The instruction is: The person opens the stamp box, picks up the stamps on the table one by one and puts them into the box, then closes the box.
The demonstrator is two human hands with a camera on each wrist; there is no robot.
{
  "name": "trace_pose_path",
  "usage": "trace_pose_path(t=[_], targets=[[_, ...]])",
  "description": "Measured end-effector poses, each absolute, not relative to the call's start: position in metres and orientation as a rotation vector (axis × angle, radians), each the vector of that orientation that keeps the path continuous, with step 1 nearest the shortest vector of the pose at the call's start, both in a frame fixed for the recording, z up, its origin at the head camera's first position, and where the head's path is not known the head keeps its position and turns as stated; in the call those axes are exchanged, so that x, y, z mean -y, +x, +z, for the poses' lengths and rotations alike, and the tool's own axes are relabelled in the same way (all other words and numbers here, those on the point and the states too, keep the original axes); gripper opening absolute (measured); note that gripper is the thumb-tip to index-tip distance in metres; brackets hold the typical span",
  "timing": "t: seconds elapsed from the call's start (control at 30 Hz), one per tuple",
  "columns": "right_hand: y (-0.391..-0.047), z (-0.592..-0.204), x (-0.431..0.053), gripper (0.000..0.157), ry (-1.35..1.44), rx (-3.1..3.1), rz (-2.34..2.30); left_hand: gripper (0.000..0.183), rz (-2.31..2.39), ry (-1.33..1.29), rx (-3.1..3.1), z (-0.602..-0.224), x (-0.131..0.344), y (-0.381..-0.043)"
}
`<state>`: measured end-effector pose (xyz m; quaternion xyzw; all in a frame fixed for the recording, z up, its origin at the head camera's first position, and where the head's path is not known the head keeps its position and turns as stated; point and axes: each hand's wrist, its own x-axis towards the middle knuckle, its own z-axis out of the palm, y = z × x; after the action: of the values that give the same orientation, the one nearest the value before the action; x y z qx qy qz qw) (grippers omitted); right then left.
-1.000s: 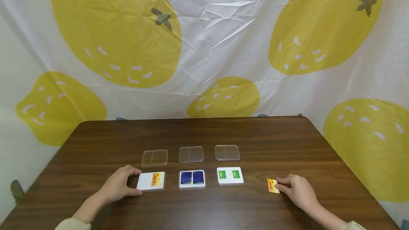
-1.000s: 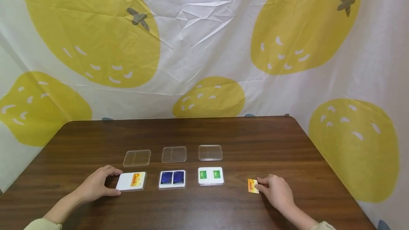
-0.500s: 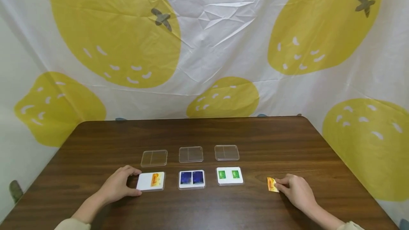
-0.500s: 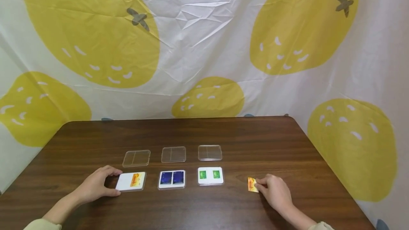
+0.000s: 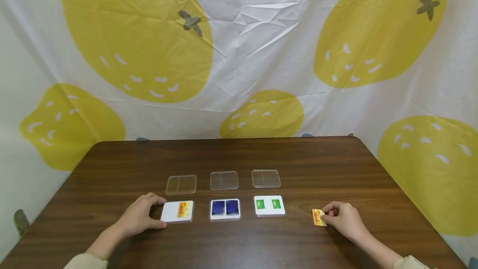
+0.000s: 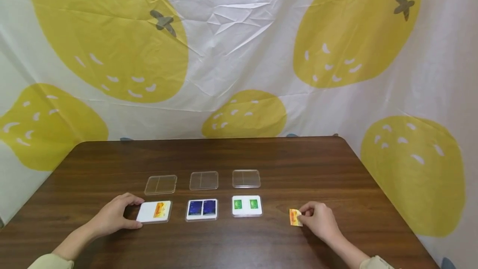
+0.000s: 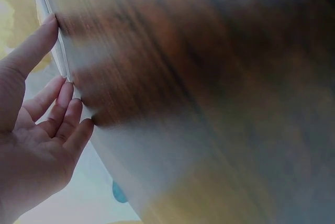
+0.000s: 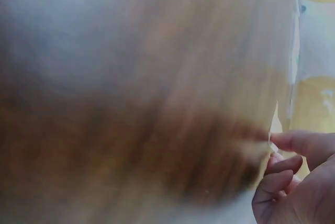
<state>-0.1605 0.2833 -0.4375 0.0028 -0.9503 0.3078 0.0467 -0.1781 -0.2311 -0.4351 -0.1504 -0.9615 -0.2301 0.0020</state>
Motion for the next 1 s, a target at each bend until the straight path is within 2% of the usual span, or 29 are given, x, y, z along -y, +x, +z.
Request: trace_pose_path(t=[0.17,0.5,0.87,1.0], targets=[[-0.168,-0.434,-0.287,0.016,-0.065,2.983,1.032,0.057,-0.732,-0.473,3.018,-0.435,0.231,-0.178],[-0.184,-0.432,-0.297,0.017,0.022,3.035,1.142,0.058,-0.72,-0.452,3.027,-0.436,0.232,-0.179],[-0.193,-0.432,-0.305,0.006,0.048,3.084,1.388,0.058,-0.71,-0.462,3.029,-0.435,0.23,-0.178],[-0.195,-0.43,-0.308,0.007,0.114,3.108,1.43,0.058,-0.715,-0.458,3.025,-0.435,0.23,-0.178]])
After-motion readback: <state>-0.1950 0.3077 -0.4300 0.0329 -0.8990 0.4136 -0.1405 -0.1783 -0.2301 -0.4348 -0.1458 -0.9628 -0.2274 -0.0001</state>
